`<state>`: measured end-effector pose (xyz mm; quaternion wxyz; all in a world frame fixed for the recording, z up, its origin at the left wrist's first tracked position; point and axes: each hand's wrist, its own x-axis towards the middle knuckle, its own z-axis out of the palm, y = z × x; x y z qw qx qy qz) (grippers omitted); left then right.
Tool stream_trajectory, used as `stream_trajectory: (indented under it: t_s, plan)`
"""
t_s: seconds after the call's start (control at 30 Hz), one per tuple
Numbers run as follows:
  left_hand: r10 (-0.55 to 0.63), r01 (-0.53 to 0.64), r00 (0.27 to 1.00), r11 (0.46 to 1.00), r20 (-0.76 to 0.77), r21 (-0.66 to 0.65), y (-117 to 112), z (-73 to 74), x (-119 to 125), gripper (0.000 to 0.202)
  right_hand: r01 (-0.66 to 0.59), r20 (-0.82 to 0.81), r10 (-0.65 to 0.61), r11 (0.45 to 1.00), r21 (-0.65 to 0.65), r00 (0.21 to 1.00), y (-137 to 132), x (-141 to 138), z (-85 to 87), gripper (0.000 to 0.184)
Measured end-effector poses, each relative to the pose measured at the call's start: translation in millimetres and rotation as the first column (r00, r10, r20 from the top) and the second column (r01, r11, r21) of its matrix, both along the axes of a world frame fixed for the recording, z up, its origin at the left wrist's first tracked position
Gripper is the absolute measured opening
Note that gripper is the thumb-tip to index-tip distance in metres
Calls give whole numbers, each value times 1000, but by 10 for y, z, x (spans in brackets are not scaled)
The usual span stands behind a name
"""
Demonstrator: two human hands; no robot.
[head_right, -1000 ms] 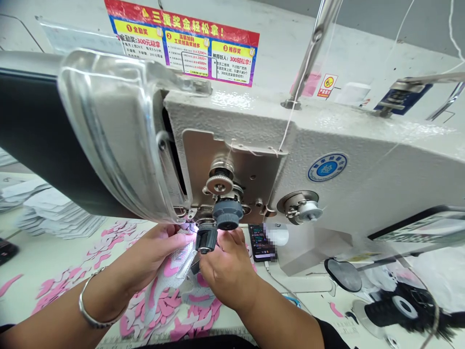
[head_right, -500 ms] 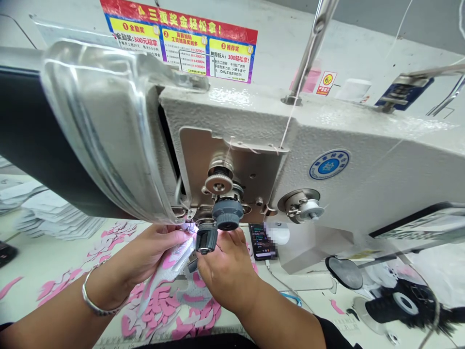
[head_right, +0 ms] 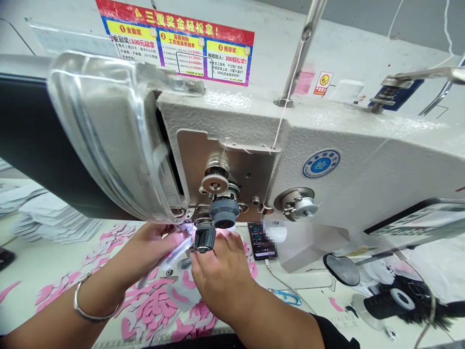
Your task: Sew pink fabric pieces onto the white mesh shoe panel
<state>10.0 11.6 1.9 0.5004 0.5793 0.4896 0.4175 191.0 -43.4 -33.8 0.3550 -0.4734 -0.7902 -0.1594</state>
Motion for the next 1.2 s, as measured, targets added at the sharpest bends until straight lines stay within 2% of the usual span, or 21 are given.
stream_trajectory:
  t_s: [0.1,0.17,0.23,0.37,0.47,0.57,0.77,1.0,1.2]
  plan:
    - [111,-38,953,967,-282,253,-38,-39,-63,29,-3,5,3,1000,-11,1000,-8,-4,-10,36]
    - [185,10,902,894,-389,447,-92,-81,-116,33,-1,5,1,1000,-29,1000,-9,8,15,36]
    - [232,101,860,796,-455,596,-156,-124,-156,31,2,16,-1,998,-70,1000,-5,36,66,36]
    - [294,268,797,610,-527,746,-251,-168,-155,26,-50,31,56,987,-155,998,36,133,192,35]
    - [330,328,766,537,-551,777,-273,-164,-120,24,-92,-17,91,982,-167,996,85,187,225,30]
    - [349,331,763,512,-544,793,-269,-155,-102,22,-96,-58,87,983,-157,994,108,176,184,29]
    - [377,336,744,502,-552,797,-201,-197,-152,20,-34,-45,28,989,-140,999,35,79,90,31]
    - [372,329,756,496,-539,804,-129,-243,-210,18,-95,-137,72,981,-167,988,64,151,133,26]
    - [355,318,778,489,-518,812,-117,-223,-187,17,-101,-151,83,988,-113,985,181,172,174,25]
